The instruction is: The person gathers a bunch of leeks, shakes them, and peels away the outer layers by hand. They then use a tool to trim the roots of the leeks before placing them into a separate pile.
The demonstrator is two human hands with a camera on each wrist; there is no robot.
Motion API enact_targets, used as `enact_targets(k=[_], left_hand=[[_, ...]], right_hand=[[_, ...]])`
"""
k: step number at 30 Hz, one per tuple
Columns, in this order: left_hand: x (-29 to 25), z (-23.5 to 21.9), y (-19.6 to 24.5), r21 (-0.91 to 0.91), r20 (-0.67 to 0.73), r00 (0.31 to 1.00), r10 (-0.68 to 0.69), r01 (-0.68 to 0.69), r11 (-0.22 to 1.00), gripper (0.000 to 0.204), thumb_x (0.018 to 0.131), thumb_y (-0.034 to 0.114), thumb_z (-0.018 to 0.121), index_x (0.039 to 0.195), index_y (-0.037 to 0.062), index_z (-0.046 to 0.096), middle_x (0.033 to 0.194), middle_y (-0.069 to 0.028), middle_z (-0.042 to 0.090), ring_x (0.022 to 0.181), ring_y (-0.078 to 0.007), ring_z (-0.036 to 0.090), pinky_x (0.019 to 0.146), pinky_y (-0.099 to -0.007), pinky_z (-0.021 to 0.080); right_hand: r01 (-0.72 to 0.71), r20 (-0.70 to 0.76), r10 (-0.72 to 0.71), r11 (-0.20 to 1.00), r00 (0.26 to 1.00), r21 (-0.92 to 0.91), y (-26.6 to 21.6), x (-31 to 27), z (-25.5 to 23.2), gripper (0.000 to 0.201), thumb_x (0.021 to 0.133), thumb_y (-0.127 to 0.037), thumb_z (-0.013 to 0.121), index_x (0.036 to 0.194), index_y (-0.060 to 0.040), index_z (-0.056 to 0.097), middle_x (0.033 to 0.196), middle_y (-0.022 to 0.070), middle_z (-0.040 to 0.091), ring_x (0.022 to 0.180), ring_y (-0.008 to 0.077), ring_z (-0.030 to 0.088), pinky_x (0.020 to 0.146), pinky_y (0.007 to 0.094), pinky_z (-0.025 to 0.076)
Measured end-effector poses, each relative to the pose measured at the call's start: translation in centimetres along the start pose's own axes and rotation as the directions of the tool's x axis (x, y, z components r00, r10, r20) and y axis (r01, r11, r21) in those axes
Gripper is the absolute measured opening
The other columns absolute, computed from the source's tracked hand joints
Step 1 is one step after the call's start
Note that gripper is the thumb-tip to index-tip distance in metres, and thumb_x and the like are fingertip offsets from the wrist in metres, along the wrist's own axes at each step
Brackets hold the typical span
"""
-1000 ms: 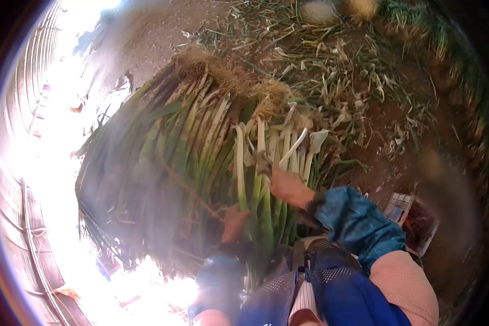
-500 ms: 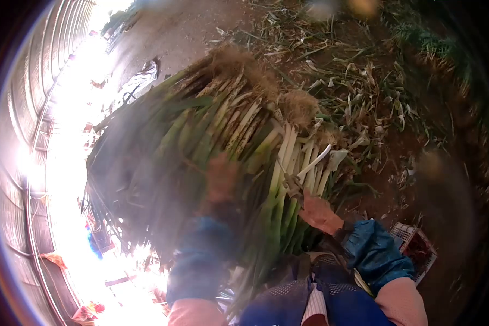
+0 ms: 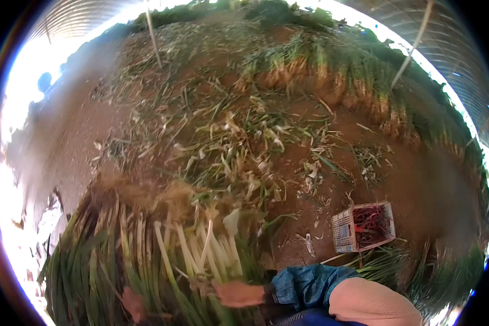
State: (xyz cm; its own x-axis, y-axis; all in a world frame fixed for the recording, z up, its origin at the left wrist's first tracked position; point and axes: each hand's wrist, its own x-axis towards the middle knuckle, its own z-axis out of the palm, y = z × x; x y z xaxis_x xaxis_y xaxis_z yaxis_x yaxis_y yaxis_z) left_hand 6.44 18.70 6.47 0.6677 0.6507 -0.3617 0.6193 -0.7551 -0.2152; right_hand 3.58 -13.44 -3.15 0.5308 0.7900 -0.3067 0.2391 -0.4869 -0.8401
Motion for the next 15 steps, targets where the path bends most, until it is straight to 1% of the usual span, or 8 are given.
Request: enact_targets(k=[2,3,5,7,10,12,13,15], left_hand=[[4.3,9.7,-5.7,-0.239,-0.164,0.97,0.179,-0.215,0.947,0.027,0.067,0.006,0.065,0.09,-0.0005,0.051,0.092,-0.0192,0.057,0.082,-0.0309,0.059,0.07,-0.0392,0.048],[1.3,8.5,-4.0,-0.562,0.048,0.997,0.06,-0.023,0.827,0.029,0.067,0.005,0.064,0.092,-0.0009,0.052,0.095,-0.0188,0.056,0.082,-0.0305,0.058,0.071,-0.0389,0.049],[-2.3,7.5,-0.2,-0.825,0.201,0.968,0.152,0.084,0.558,0.03,0.067,0.005,0.063,0.095,-0.0012,0.053,0.098,-0.0182,0.056,0.083,-0.0297,0.058,0.072,-0.0384,0.049],[-1.5,10.7,3.6,-0.9,0.01,0.926,0.377,-0.156,0.408,0.03,0.069,0.006,0.062,0.096,-0.0013,0.054,0.099,-0.0181,0.056,0.084,-0.0289,0.058,0.073,-0.038,0.049],[-2.3,17.5,4.0,-0.916,-0.252,0.803,0.54,-0.378,0.135,0.03,0.071,0.007,0.061,0.099,-0.0013,0.054,0.1,-0.0178,0.056,0.087,-0.0277,0.058,0.074,-0.0374,0.049],[-7.2,14.5,0.8,-0.293,-0.511,0.485,0.71,-0.874,0.387,0.033,0.078,0.01,0.058,0.109,-0.001,0.053,0.101,-0.0173,0.057,0.09,-0.024,0.057,0.078,-0.0331,0.048],[-6.2,19.7,-0.4,-0.657,-0.356,0.714,0.603,-0.65,0.383,0.039,0.077,0.011,0.058,0.114,-0.0009,0.051,0.105,-0.0196,0.055,0.097,-0.0288,0.055,0.083,-0.0356,0.045],[-9.2,14.9,0.3,-0.608,-0.365,0.733,0.573,-0.654,0.45,0.048,0.079,0.018,0.056,0.123,0.0012,0.047,0.121,-0.0222,0.047,0.114,-0.0354,0.044,0.097,-0.0405,0.034]], right_hand=[[-0.03,0.021,0.031,0.999,0.999,-0.026,-1.0,-1.3,-0.1,0.073,0.086,-0.021,0.05,0.132,0.0181,0.009,0.068,0.0175,0.051,0.058,0.0283,0.05,0.05,0.039,0.04],[-0.038,0.001,0.038,0.999,0.999,-0.036,-1.9,-2.0,-0.5,0.073,0.085,-0.02,0.049,0.132,0.0181,0.009,0.067,0.0183,0.05,0.056,0.0286,0.049,0.049,0.0397,0.04],[-0.073,-0.047,0.07,0.995,0.996,-0.073,-2.1,-2.7,-0.5,0.067,0.082,-0.017,0.049,0.13,0.0147,0.015,0.069,0.0205,0.053,0.058,0.0332,0.052,0.051,0.0432,0.042],[-0.116,-0.074,0.107,0.985,0.991,-0.129,-2.1,-3.3,0.7,0.056,0.078,-0.015,0.049,0.124,0.0078,0.026,0.074,0.0233,0.059,0.066,0.0419,0.058,0.057,0.0489,0.045],[-0.094,-0.093,0.097,0.995,0.991,0.036,-2.2,-4.7,0.7,0.07,0.078,-0.019,0.049,0.128,0.0173,0.016,0.066,0.0241,0.053,0.056,0.0383,0.053,0.049,0.0412,0.044],[-0.059,0.036,0.056,0.995,0.998,0.086,-3.4,-5.6,-0.3,0.072,0.079,-0.022,0.048,0.128,0.0193,0.015,0.066,0.0245,0.052,0.054,0.0372,0.053,0.048,0.0388,0.045],[-0.032,0.128,0.023,0.997,0.992,0.07,-3.7,-5.5,-1.3,0.07,0.079,-0.024,0.048,0.126,0.018,0.017,0.069,0.0246,0.054,0.055,0.0372,0.054,0.05,0.0389,0.047],[-0.238,0.104,0.246,0.968,0.964,-0.08,-5.9,-3.5,-2.5,0.04,0.079,-0.01,0.044,0.112,0.0085,0.032,0.067,0.0197,0.058,0.058,0.0371,0.058,0.052,0.0419,0.049]])
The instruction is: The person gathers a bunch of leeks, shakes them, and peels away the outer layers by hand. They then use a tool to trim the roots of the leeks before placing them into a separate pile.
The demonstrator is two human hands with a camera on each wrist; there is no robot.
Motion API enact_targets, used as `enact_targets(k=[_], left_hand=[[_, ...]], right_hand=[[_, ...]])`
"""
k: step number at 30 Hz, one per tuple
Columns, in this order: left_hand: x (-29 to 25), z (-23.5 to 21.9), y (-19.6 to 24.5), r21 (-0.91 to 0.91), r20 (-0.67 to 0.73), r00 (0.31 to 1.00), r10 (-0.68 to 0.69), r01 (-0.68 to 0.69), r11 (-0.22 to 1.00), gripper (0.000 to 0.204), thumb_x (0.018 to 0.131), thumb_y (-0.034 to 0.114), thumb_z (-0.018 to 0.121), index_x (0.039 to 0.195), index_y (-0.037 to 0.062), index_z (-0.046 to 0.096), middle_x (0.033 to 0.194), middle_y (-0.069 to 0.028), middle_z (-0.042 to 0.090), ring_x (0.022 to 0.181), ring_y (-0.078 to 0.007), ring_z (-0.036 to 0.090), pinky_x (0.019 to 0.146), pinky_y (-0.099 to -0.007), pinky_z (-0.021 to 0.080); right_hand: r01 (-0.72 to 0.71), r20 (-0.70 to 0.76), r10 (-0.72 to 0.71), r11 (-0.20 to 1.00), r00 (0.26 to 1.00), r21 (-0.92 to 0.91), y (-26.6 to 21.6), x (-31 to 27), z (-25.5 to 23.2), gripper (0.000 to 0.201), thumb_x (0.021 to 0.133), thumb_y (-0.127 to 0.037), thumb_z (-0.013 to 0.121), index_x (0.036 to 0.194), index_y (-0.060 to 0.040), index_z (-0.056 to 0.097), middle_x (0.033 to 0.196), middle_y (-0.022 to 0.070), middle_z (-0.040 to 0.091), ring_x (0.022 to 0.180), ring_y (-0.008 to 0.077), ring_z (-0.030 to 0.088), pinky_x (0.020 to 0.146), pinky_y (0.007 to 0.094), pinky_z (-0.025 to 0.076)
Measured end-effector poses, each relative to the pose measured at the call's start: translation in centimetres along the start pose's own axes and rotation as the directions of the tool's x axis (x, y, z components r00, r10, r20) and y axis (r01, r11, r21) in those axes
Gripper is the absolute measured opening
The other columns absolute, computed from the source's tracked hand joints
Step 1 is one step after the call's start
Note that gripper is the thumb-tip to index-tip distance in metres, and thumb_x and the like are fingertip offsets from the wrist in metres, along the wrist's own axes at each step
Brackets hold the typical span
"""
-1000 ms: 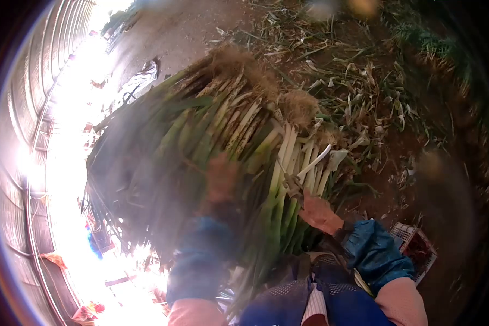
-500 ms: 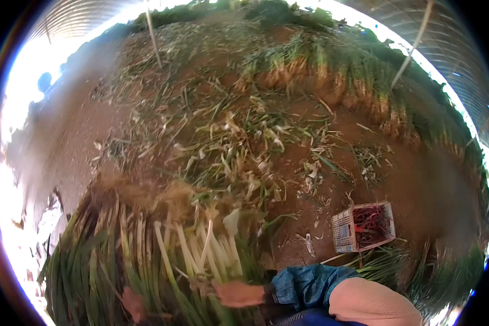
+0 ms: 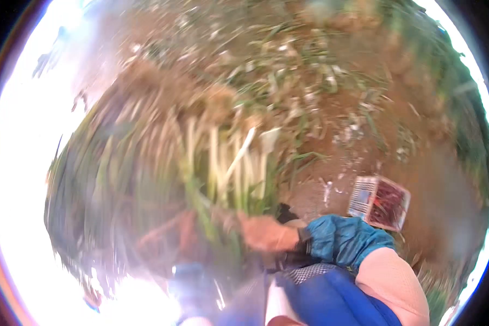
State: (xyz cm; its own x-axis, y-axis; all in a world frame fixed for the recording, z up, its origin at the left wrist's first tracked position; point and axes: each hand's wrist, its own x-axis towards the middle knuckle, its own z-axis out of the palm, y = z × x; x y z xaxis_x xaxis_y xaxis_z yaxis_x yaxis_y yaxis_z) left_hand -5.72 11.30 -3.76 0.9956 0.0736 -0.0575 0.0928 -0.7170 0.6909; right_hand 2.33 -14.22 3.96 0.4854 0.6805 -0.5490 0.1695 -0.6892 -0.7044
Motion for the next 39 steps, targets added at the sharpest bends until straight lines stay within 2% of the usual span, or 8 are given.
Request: enact_targets(k=[4,6,15,18,24,31,36,39], left_hand=[[1.4,1.3,-4.0,-0.38,0.082,0.956,-0.282,0.292,0.878,0.035,0.083,0.013,0.053,0.116,0.0005,0.051,0.109,-0.0178,0.055,0.103,-0.0295,0.052,0.089,-0.0389,0.041],[2.9,2.0,-3.9,-0.813,0.392,0.714,-0.58,0.564,0.145,0.028,0.086,0.015,0.052,0.111,0.0004,0.054,0.102,-0.0141,0.059,0.093,-0.024,0.058,0.08,-0.0365,0.047],[4.2,1.4,-0.8,-0.82,0.515,0.703,-0.49,0.57,-0.043,0.029,0.089,0.027,0.054,0.106,0.0031,0.055,0.089,-0.0066,0.062,0.07,-0.0158,0.061,0.06,-0.0314,0.051],[4.5,1.9,-2.4,-0.715,0.339,0.715,-0.612,0.618,0.326,0.029,0.089,0.027,0.054,0.103,0.0018,0.056,0.086,-0.0062,0.062,0.069,-0.0159,0.061,0.06,-0.0309,0.051],[4.4,0.6,-1.2,-0.803,0.295,0.626,-0.722,0.572,0.169,0.03,0.087,0.028,0.055,0.098,0.0002,0.06,0.084,-0.0067,0.062,0.073,-0.0169,0.059,0.062,-0.0313,0.049],[3.5,1.7,-4.2,-0.58,0.11,0.956,-0.271,0.283,0.764,0.03,0.085,0.027,0.058,0.101,0.0015,0.059,0.087,-0.0074,0.062,0.072,-0.0166,0.059,0.065,-0.0313,0.049],[4.2,0.5,-5.3,-0.715,0.586,0.66,-0.47,0.694,0.084,0.029,0.08,0.013,0.061,0.107,0.0023,0.058,0.094,-0.0069,0.062,0.085,-0.0179,0.06,0.073,-0.0306,0.049],[4.0,-1.0,-1.2,-0.424,0.19,0.981,0.04,0.045,0.904,0.031,0.077,0.012,0.063,0.106,0.003,0.058,0.093,-0.0072,0.063,0.086,-0.0196,0.061,0.075,-0.0324,0.049]], right_hand=[[0.038,-0.007,-0.04,0.987,0.999,-0.157,0.0,2.3,-0.4,0.05,0.078,-0.01,0.047,0.118,0.0105,0.026,0.075,0.0228,0.061,0.066,0.039,0.062,0.055,0.0447,0.05],[0.064,-0.004,-0.064,0.993,0.998,-0.096,-0.7,0.5,-1.0,0.051,0.077,-0.01,0.05,0.118,0.0104,0.027,0.076,0.0246,0.061,0.069,0.0395,0.062,0.06,0.046,0.05],[0.055,-0.207,-0.088,0.986,0.974,-0.16,-1.1,6.4,-2.2,0.048,0.073,-0.011,0.054,0.112,0.0104,0.035,0.07,0.0217,0.06,0.069,0.0389,0.061,0.059,0.047,0.048],[0.044,-0.166,-0.065,0.99,0.984,-0.131,-1.6,6.2,-2.5,0.051,0.074,-0.012,0.053,0.115,0.0111,0.033,0.072,0.0231,0.06,0.069,0.0395,0.061,0.06,0.0468,0.048],[0.131,-0.024,-0.134,0.986,0.991,-0.099,-0.8,-0.7,-0.2,0.055,0.075,-0.015,0.054,0.116,0.0108,0.029,0.075,0.0268,0.06,0.068,0.0427,0.06,0.062,0.0489,0.048],[0.138,-0.035,-0.141,0.987,0.989,-0.077,-0.7,0.9,-1.3,0.042,0.076,-0.016,0.054,0.105,0.0065,0.033,0.071,0.0256,0.059,0.066,0.0431,0.059,0.061,0.0492,0.048],[0.155,-0.037,-0.159,0.983,0.987,-0.095,-0.3,0.6,-0.3,0.043,0.076,-0.015,0.053,0.106,0.0076,0.033,0.07,0.0249,0.059,0.065,0.0426,0.059,0.058,0.0498,0.047],[0.155,-0.092,-0.163,0.983,0.982,-0.094,-0.2,3.4,-0.7,0.048,0.077,-0.019,0.056,0.109,0.0074,0.032,0.071,0.0256,0.059,0.067,0.0431,0.058,0.061,0.0499,0.046]])
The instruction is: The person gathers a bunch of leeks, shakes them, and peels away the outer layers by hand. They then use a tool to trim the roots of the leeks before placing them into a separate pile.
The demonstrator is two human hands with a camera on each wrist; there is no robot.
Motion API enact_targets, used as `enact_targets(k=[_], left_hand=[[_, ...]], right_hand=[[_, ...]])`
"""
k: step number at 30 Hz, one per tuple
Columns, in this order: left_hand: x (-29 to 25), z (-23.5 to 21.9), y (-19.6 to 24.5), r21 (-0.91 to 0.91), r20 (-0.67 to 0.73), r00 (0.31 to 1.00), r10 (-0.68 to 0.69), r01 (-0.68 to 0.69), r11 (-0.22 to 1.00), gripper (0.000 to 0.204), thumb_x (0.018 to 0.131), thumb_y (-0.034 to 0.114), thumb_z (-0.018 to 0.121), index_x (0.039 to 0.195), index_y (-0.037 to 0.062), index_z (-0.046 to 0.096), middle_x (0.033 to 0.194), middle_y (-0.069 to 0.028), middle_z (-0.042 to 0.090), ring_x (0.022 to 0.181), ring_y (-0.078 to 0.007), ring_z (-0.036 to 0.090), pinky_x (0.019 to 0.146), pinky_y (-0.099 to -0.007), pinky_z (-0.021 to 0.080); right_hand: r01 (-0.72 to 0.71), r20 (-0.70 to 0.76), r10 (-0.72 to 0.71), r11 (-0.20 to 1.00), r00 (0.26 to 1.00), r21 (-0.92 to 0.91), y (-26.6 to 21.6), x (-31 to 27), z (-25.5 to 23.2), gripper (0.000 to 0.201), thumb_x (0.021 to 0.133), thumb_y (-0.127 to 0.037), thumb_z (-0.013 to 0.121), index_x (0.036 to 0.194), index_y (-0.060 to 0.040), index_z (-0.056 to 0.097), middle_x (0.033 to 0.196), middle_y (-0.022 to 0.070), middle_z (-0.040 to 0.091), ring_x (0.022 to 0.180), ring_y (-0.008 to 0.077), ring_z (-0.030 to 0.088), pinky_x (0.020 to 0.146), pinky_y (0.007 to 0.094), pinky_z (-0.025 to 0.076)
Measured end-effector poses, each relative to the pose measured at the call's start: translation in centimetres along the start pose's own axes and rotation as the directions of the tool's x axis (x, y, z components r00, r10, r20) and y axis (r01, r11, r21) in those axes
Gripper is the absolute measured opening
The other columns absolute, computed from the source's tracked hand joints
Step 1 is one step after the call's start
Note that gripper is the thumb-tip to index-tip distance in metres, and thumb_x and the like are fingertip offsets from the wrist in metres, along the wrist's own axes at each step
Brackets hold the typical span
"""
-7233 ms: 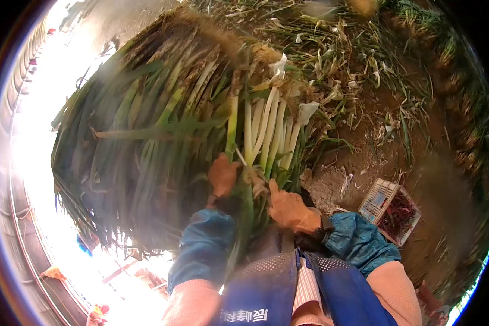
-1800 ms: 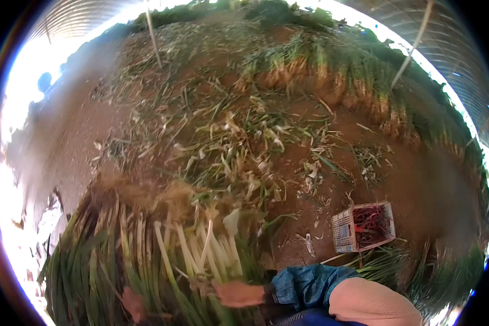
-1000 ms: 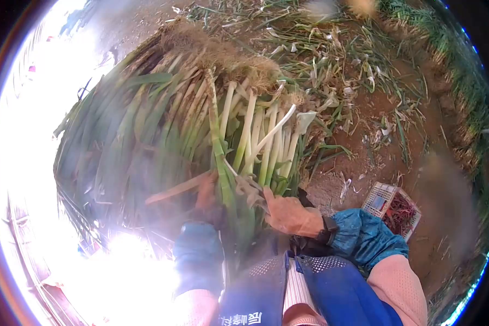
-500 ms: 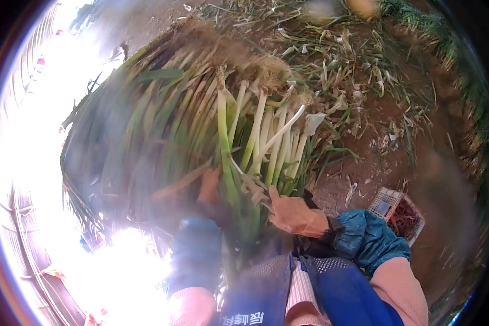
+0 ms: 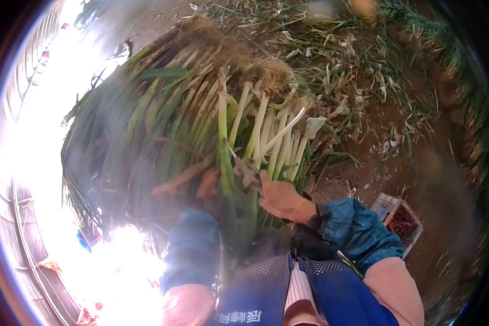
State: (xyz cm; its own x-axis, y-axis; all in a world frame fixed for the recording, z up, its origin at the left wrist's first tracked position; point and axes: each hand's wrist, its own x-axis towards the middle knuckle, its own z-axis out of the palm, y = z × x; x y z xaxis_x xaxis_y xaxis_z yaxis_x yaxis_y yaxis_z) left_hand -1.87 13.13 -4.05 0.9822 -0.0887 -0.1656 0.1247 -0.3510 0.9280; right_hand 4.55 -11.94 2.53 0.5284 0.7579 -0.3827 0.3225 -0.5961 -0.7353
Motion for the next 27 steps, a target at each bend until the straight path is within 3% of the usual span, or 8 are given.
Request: enact_targets(k=[7,11,15,16,18,21,24,27], left_hand=[[0.1,-0.3,-5.8,-0.501,0.036,0.867,-0.497,0.446,0.742,0.036,0.076,0.019,0.064,0.107,0.0023,0.059,0.095,-0.0082,0.063,0.087,-0.0179,0.061,0.076,-0.0305,0.048],[-1.1,0.0,-10.4,-0.256,-0.093,0.925,-0.369,0.336,0.907,0.038,0.083,0.029,0.058,0.106,-0.0007,0.059,0.095,-0.0091,0.063,0.085,-0.0167,0.06,0.072,-0.0317,0.049],[2.7,-0.7,1.0,-0.281,0.005,0.614,-0.789,0.758,0.588,0.043,0.079,0.029,0.061,0.109,-0.0021,0.055,0.098,-0.0136,0.062,0.084,-0.0226,0.06,0.071,-0.036,0.048],[3.1,-0.3,1.0,0.072,-0.296,0.713,-0.636,0.681,0.729,0.044,0.078,0.027,0.061,0.109,-0.0027,0.053,0.098,-0.0159,0.061,0.085,-0.0263,0.06,0.072,-0.0377,0.047],[3.2,0.5,0.6,0.737,-0.542,0.84,-0.017,0.485,0.471,0.047,0.076,0.025,0.062,0.11,-0.0039,0.05,0.098,-0.0203,0.06,0.086,-0.0339,0.059,0.072,-0.0412,0.046],[7.3,0.2,2.5,0.692,-0.513,0.844,0.155,0.3,0.657,0.046,0.072,0.022,0.064,0.104,-0.0063,0.047,0.094,-0.0231,0.057,0.088,-0.0408,0.055,0.073,-0.0463,0.044],[9.6,1.4,1.2,0.229,-0.495,0.824,-0.278,0.432,0.872,0.041,0.071,0.021,0.064,0.098,-0.0042,0.047,0.091,-0.0235,0.058,0.084,-0.0438,0.056,0.074,-0.0488,0.044],[9.5,2.2,0.7,0.413,-0.522,0.765,-0.376,0.613,0.674,0.04,0.071,0.019,0.063,0.101,-0.0009,0.047,0.094,-0.0241,0.058,0.09,-0.0425,0.055,0.074,-0.0486,0.044]], right_hand=[[-0.071,0.163,0.058,0.994,0.985,0.078,-1.4,-2.4,-1.3,0.047,0.077,-0.02,0.056,0.108,0.0066,0.032,0.073,0.0279,0.057,0.075,0.0466,0.056,0.067,0.0511,0.044],[-0.093,0.078,0.089,0.995,0.993,0.048,-1.2,1.2,-1.6,0.051,0.076,-0.021,0.055,0.11,0.0078,0.031,0.076,0.03,0.056,0.078,0.047,0.055,0.068,0.0511,0.044],[-0.078,-0.118,0.086,0.995,0.989,0.066,0.4,5.1,-2.3,0.053,0.076,-0.021,0.055,0.113,0.0079,0.031,0.076,0.0291,0.057,0.076,0.0461,0.055,0.069,0.0501,0.044],[0.026,-0.163,-0.012,0.996,0.987,0.084,0.9,4.8,-2.7,0.053,0.076,-0.02,0.056,0.113,0.0072,0.031,0.077,0.0287,0.057,0.077,0.046,0.056,0.068,0.0502,0.044],[-0.08,-0.084,0.089,0.991,0.992,0.107,0.8,4.1,-2.9,0.053,0.076,-0.02,0.057,0.113,0.0062,0.031,0.078,0.0287,0.058,0.077,0.0459,0.056,0.068,0.0506,0.044],[-0.157,-0.048,0.16,0.986,0.986,0.062,-0.4,2.1,-2.6,0.051,0.076,-0.019,0.057,0.113,0.0048,0.031,0.08,0.0284,0.058,0.08,0.0458,0.057,0.07,0.051,0.044],[-0.162,-0.062,0.167,0.983,0.984,0.083,-0.7,1.8,-2.5,0.047,0.076,-0.017,0.052,0.113,0.0063,0.033,0.079,0.0274,0.06,0.078,0.0446,0.058,0.072,0.0518,0.044],[-0.183,-0.053,0.187,0.98,0.981,0.072,-0.1,2.3,-2.3,0.051,0.077,-0.021,0.058,0.113,0.0041,0.031,0.084,0.0292,0.058,0.083,0.0463,0.056,0.073,0.0512,0.044]])
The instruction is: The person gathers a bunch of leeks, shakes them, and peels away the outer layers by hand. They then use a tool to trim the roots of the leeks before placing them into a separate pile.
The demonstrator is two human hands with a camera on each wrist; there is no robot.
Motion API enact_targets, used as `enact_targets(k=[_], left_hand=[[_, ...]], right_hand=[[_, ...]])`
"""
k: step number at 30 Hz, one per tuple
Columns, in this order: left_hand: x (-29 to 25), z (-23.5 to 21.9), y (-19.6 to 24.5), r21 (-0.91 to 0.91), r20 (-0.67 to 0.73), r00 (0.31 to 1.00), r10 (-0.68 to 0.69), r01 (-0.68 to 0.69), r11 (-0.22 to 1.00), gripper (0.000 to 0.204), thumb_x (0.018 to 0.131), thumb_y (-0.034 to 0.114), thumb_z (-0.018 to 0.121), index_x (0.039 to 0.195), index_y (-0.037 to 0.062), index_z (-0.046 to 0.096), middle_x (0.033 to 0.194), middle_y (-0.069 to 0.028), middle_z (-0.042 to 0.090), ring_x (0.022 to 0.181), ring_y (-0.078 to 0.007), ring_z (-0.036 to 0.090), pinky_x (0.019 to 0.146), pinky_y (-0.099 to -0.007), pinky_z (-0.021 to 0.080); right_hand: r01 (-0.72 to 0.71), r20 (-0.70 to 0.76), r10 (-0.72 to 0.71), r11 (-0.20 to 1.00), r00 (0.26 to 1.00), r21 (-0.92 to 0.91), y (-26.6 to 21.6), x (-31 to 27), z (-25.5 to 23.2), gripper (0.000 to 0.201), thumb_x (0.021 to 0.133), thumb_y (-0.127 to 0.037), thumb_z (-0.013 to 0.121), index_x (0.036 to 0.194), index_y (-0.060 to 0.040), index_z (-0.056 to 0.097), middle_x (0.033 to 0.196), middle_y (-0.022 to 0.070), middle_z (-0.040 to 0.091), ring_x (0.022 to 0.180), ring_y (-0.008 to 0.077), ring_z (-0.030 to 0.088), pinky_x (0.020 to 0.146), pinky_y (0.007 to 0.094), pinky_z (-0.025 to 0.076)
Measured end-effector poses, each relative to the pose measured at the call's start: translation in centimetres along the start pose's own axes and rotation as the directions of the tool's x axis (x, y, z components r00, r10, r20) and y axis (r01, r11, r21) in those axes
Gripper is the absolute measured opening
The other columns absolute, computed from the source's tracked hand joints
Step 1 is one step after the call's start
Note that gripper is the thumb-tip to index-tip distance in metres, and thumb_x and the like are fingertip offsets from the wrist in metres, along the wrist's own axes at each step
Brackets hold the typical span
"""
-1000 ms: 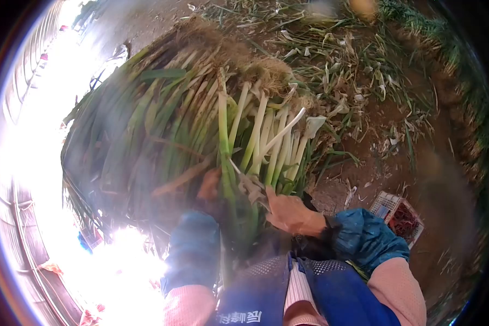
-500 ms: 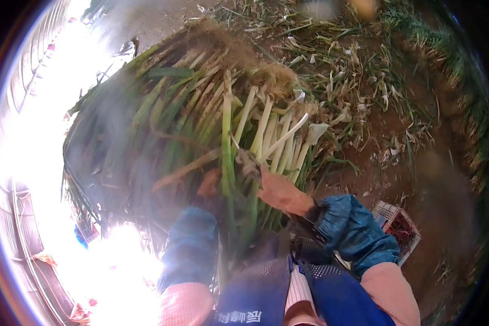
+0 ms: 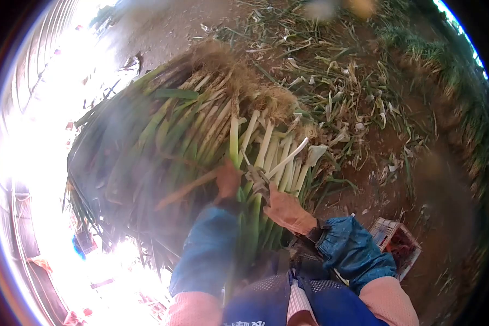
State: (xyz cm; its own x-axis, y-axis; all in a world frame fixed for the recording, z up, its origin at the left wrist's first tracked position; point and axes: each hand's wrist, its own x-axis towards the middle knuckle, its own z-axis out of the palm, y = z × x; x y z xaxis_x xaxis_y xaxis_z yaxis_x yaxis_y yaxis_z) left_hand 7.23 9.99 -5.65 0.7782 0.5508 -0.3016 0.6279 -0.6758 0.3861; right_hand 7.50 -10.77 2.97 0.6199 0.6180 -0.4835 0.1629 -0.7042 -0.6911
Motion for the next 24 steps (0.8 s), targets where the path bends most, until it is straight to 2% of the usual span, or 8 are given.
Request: enact_targets(k=[3,6,10,13,16,18,21,24], left_hand=[[-1.7,-0.9,-2.1,-0.119,0.078,0.993,0.093,-0.084,0.989,0.039,0.071,0.018,0.061,0.104,0.002,0.047,0.097,-0.0232,0.059,0.094,-0.0411,0.055,0.074,-0.0489,0.044],[-5.2,-3.5,-1.8,-0.09,0.118,0.992,0.047,-0.036,0.995,0.039,0.072,0.017,0.059,0.107,0.0039,0.048,0.097,-0.023,0.059,0.095,-0.0408,0.055,0.077,-0.0479,0.043],[-7.0,-3.5,-3.2,-0.133,0.101,0.993,0.063,-0.049,0.99,0.046,0.072,0.022,0.061,0.111,0.0009,0.049,0.097,-0.0244,0.058,0.094,-0.0412,0.054,0.079,-0.0458,0.042],[-8.0,-3.5,-3.6,-0.217,0.12,0.99,0.07,-0.043,0.975,0.05,0.072,0.023,0.061,0.114,0.0011,0.048,0.096,-0.0246,0.059,0.094,-0.0415,0.054,0.079,-0.0455,0.042],[-8.8,-2.9,-4.0,-0.254,0.065,0.995,0.075,-0.056,0.965,0.051,0.071,0.023,0.061,0.116,0.0015,0.048,0.095,-0.0246,0.059,0.093,-0.0409,0.055,0.079,-0.0448,0.042],[-9.1,-2.3,-4.5,-0.216,0.025,0.997,0.071,-0.064,0.974,0.052,0.071,0.023,0.061,0.116,0.0018,0.049,0.095,-0.0246,0.059,0.093,-0.0402,0.056,0.079,-0.0441,0.043],[-9.4,-3.0,-3.8,-0.29,0.164,0.986,-0.016,0.064,0.955,0.053,0.072,0.025,0.062,0.118,0.0025,0.049,0.098,-0.024,0.059,0.093,-0.0388,0.056,0.079,-0.044,0.043],[-9.7,0.7,-7.0,-0.185,0.171,0.975,0.144,-0.112,0.976,0.057,0.072,0.027,0.064,0.121,0.0036,0.047,0.098,-0.0222,0.06,0.091,-0.0387,0.057,0.079,-0.044,0.044]], right_hand=[[0.113,-0.079,-0.118,0.992,0.99,-0.056,0.8,1.4,0.8,0.044,0.077,-0.016,0.052,0.111,0.0056,0.034,0.077,0.0253,0.06,0.074,0.0436,0.059,0.065,0.0495,0.047],[0.12,-0.155,-0.146,0.979,0.977,-0.164,0.2,3.7,0.1,0.044,0.076,-0.013,0.05,0.112,0.007,0.034,0.076,0.0239,0.06,0.073,0.0424,0.06,0.061,0.0484,0.048],[0.087,-0.106,-0.093,0.994,0.99,-0.061,-0.7,2.5,0.2,0.046,0.075,-0.015,0.052,0.112,0.0071,0.034,0.073,0.0213,0.061,0.072,0.0401,0.061,0.06,0.0479,0.049],[0.106,-0.073,-0.122,0.977,0.99,-0.185,-0.8,1.1,1.9,0.053,0.075,-0.015,0.053,0.117,0.0088,0.032,0.071,0.0199,0.061,0.069,0.0395,0.061,0.058,0.0471,0.049],[0.11,-0.077,-0.125,0.979,0.989,-0.174,-0.3,4.2,2.1,0.061,0.074,-0.014,0.053,0.123,0.0108,0.027,0.072,0.0195,0.062,0.066,0.0394,0.061,0.057,0.0464,0.049],[0.087,-0.135,-0.108,0.985,0.985,-0.152,-0.3,6.3,1.2,0.049,0.075,-0.014,0.053,0.114,0.0058,0.03,0.074,0.0245,0.06,0.072,0.042,0.06,0.063,0.0492,0.047],[0.035,-0.124,-0.055,0.987,0.991,-0.155,-1.0,6.5,0.6,0.042,0.076,-0.014,0.052,0.109,0.0034,0.032,0.075,0.0256,0.06,0.074,0.0422,0.06,0.065,0.05,0.047],[0.103,-0.04,-0.111,0.98,0.993,-0.17,-1.6,3.0,0.9,0.051,0.075,-0.015,0.053,0.116,0.0084,0.034,0.076,0.0226,0.062,0.07,0.039,0.061,0.061,0.0476,0.048]])
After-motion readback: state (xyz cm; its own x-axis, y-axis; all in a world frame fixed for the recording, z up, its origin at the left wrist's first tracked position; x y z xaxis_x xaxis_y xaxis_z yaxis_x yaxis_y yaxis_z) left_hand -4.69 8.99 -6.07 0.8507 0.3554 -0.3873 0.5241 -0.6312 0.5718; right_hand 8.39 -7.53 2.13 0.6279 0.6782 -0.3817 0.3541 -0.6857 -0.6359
